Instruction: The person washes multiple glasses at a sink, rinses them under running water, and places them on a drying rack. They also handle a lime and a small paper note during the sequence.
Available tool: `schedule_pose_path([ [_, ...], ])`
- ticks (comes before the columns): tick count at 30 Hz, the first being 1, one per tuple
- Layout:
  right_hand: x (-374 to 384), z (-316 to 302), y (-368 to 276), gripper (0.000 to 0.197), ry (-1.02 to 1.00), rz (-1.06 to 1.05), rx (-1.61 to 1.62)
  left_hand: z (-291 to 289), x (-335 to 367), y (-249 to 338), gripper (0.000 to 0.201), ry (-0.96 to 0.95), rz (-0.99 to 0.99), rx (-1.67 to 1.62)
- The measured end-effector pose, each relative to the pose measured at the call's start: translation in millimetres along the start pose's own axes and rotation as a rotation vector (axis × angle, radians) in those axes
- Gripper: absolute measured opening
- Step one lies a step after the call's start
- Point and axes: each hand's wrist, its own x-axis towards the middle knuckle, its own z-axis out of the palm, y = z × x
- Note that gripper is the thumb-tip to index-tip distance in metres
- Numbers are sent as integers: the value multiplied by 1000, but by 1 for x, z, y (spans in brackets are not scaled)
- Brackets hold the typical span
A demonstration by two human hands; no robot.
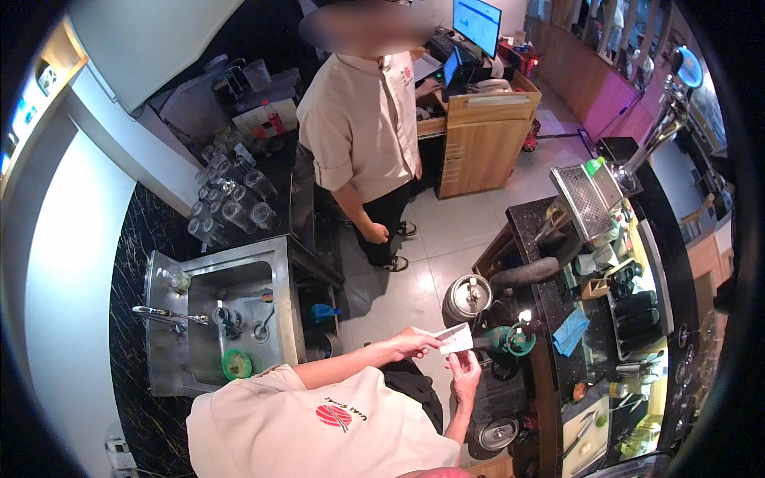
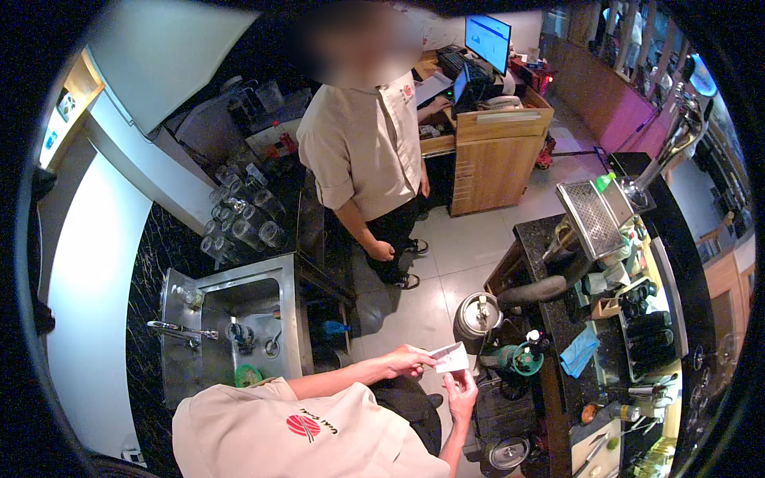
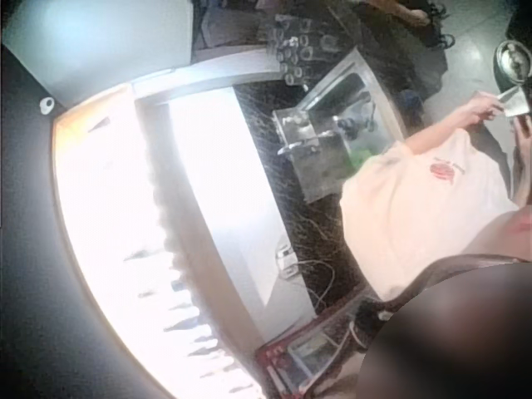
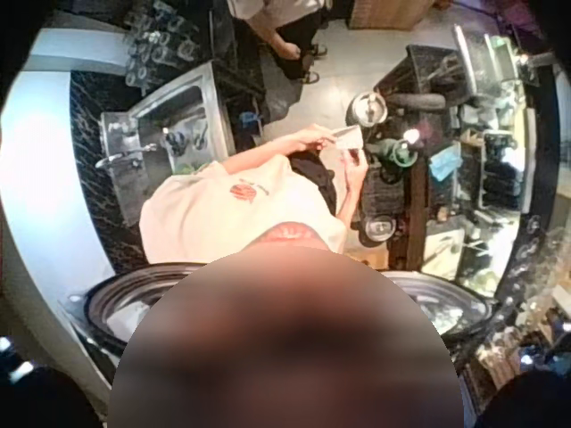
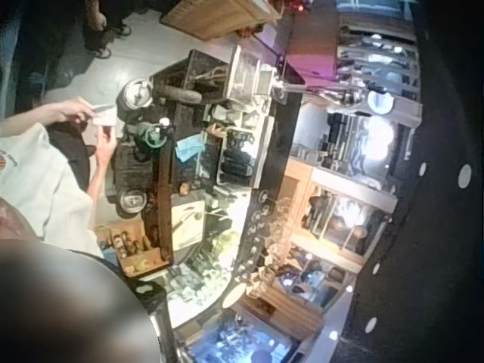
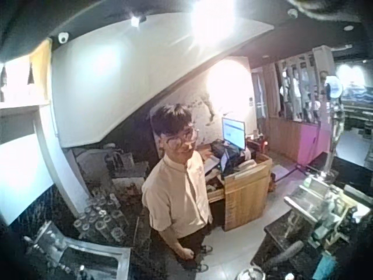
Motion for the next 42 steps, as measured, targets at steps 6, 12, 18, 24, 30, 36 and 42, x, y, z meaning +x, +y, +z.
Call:
schedule_pose_path([
  [6,12,-3,6,15,75,-37,25,-5,25,17,22,-79,-61,151],
  [12,22,0,29,16,183,43,102,-22,44,26,23,-158,-15,372],
  [18,10,-8,64,20,353,26,212,-60,83,9,30,-219,-15,456],
  [24,-5,-35,81,20,486,-28,217,-133,145,-37,27,56,323,1078],
  [30,-31,-65,112,17,565,82,220,-180,163,-88,33,39,-16,1108],
  [36,-66,-99,166,8,647,392,163,-198,172,-158,57,133,-83,1174],
  [42,-77,-153,233,7,743,469,148,-185,139,-180,53,143,-75,1177],
])
